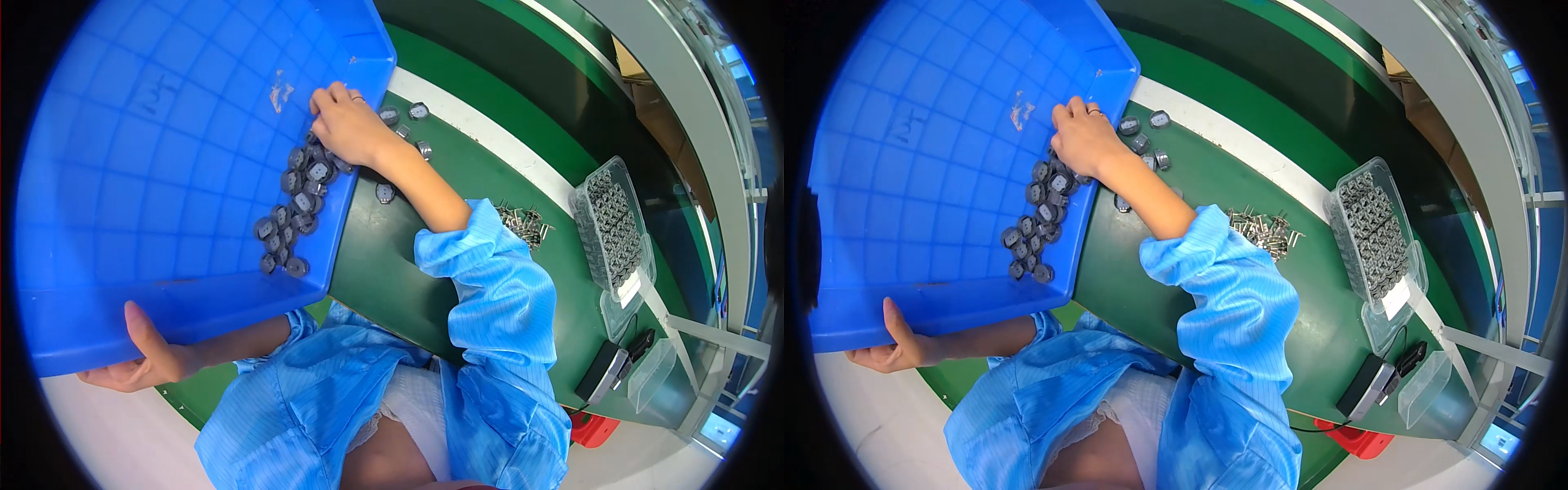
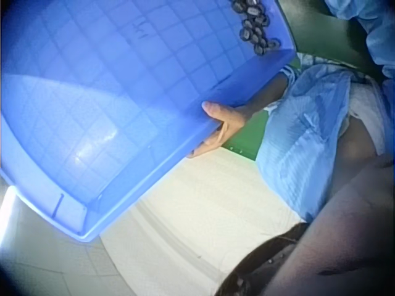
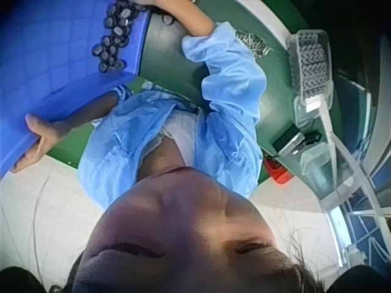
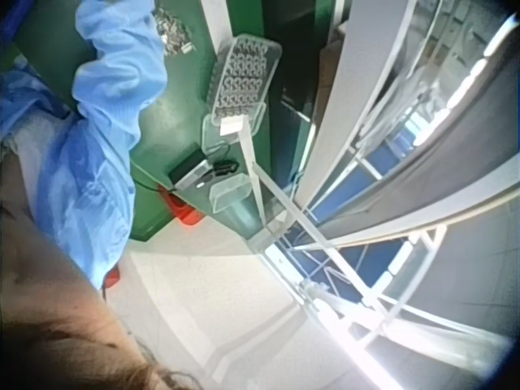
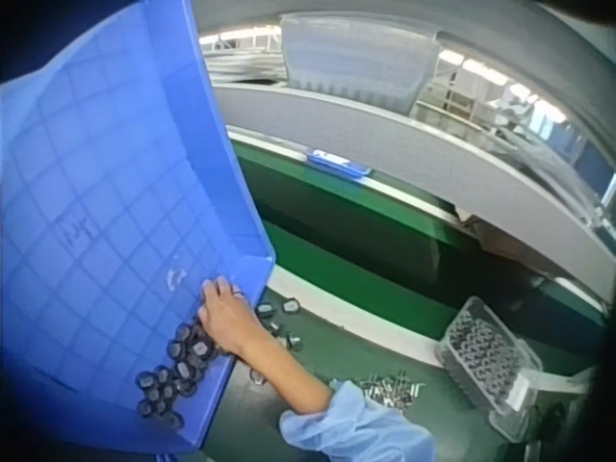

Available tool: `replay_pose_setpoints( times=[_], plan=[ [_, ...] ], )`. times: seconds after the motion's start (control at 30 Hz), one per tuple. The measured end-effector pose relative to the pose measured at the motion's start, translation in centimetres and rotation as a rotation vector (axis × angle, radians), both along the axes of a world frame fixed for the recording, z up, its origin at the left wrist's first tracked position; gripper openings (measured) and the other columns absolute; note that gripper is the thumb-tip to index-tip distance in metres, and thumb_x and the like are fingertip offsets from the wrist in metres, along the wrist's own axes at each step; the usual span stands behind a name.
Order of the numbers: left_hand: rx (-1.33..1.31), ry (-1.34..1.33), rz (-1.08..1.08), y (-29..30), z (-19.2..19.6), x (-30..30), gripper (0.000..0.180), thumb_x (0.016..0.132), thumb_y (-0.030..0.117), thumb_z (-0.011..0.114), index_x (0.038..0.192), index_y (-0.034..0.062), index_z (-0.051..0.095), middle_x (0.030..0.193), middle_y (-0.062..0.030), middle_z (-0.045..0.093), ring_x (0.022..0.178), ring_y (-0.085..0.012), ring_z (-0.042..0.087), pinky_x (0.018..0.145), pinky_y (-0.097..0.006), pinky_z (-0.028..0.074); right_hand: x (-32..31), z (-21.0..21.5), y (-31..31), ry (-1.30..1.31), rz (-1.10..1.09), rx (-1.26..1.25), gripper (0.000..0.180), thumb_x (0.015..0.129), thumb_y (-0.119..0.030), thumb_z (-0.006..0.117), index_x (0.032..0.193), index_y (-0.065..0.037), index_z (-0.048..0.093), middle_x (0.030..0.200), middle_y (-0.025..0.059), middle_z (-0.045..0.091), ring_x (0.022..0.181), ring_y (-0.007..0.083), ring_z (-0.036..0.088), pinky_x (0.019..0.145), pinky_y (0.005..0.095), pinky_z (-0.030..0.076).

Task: The person sits at a green workbench and assembles small grey circular components by inserting metal pins into them. They pick up the components and pins from a blue bin and a clear plastic tray, respectively, and place the assembled units into the blue bin.

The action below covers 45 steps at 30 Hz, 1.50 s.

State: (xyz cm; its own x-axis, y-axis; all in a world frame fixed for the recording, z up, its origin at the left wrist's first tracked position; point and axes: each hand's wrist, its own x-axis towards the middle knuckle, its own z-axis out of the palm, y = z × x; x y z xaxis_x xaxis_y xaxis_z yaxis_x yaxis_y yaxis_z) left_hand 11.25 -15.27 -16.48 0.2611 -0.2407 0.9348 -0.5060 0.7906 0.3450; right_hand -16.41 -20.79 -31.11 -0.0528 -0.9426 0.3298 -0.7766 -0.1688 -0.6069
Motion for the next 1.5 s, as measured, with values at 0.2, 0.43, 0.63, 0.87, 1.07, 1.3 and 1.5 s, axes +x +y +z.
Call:
replay_pose_setpoints(
  times=[0.2, 0.43, 0.63, 0.87, 1.07, 1.3, 1.5],
  plan=[
    [-0.018, -0.014, -0.025, 0.1, 0.0, -0.2, 0.058, 0.064, 0.003, 0.073, 0.115, -0.0117, 0.048, 0.106, -0.0183, 0.055, 0.085, -0.0262, 0.062, 0.072, -0.037, 0.054, 0.0, 3.0, 1.7, 0.102, 0.044, 0.138, 0.028, 0.084, -0.024, 0.058, 0.102, -0.003, 0.055, 0.107, 0.0189, 0.052, 0.102, 0.0381, 0.053, 0.090, 0.0449, 0.043],
    [-0.053, 0.001, -0.074, 0.1, -0.2, -0.7, 0.062, 0.064, 0.004, 0.073, 0.118, -0.0108, 0.045, 0.099, -0.0210, 0.060, 0.083, -0.0270, 0.063, 0.073, -0.038, 0.054, 2.3, 3.3, 3.8, -0.058, 0.085, 0.075, 0.050, 0.076, -0.037, 0.070, 0.109, -0.004, 0.053, 0.114, 0.0211, 0.046, 0.102, 0.0406, 0.052, 0.089, 0.0497, 0.039],
    [-0.037, -0.016, -0.048, 0.1, 0.0, 0.0, 0.063, 0.064, 0.002, 0.072, 0.119, -0.0114, 0.044, 0.105, -0.0239, 0.059, 0.091, -0.0282, 0.062, 0.076, -0.038, 0.054, 4.2, -0.2, 4.7, -0.006, -0.114, -0.267, 0.034, 0.074, -0.032, 0.068, 0.098, -0.009, 0.059, 0.107, 0.0159, 0.050, 0.096, 0.0328, 0.053, 0.090, 0.0440, 0.037],
    [-0.060, -0.014, -0.071, 0.2, 0.0, -1.2, 0.064, 0.064, 0.000, 0.071, 0.121, -0.0122, 0.043, 0.107, -0.0252, 0.058, 0.093, -0.0303, 0.062, 0.079, -0.040, 0.053, 3.7, 0.0, 5.5, 0.151, -0.267, -0.249, 0.031, 0.075, -0.031, 0.064, 0.089, -0.004, 0.059, 0.094, 0.0145, 0.052, 0.088, 0.0304, 0.054, 0.086, 0.0438, 0.038],
    [-0.028, -0.018, 0.005, 0.2, -0.2, -0.4, 0.061, 0.063, 0.002, 0.073, 0.116, -0.0105, 0.046, 0.106, -0.0233, 0.058, 0.089, -0.0272, 0.063, 0.077, -0.039, 0.054, 2.9, 1.3, 7.4, 0.285, -0.371, -0.120, 0.029, 0.077, -0.029, 0.061, 0.084, -0.001, 0.057, 0.085, 0.0132, 0.055, 0.087, 0.0290, 0.055, 0.090, 0.0449, 0.038],
    [-0.034, 0.017, -0.061, -0.1, -0.3, -0.1, 0.062, 0.062, 0.001, 0.074, 0.116, -0.0108, 0.046, 0.103, -0.0227, 0.059, 0.088, -0.0268, 0.063, 0.075, -0.037, 0.054, 2.8, 3.5, 7.1, 0.266, -0.347, -0.258, 0.026, 0.077, -0.016, 0.065, 0.097, -0.002, 0.056, 0.093, 0.0144, 0.057, 0.094, 0.0295, 0.055, 0.094, 0.0437, 0.038],
    [-0.054, 0.009, -0.076, 0.3, 0.2, -0.9, 0.061, 0.062, -0.002, 0.072, 0.116, -0.0101, 0.045, 0.106, -0.0250, 0.059, 0.093, -0.0305, 0.062, 0.082, -0.041, 0.052, 5.6, -0.8, 3.4, 0.256, -0.319, -0.302, 0.023, 0.078, -0.018, 0.063, 0.093, -0.003, 0.055, 0.091, 0.0140, 0.055, 0.095, 0.0304, 0.053, 0.093, 0.0444, 0.038]
  ],
)
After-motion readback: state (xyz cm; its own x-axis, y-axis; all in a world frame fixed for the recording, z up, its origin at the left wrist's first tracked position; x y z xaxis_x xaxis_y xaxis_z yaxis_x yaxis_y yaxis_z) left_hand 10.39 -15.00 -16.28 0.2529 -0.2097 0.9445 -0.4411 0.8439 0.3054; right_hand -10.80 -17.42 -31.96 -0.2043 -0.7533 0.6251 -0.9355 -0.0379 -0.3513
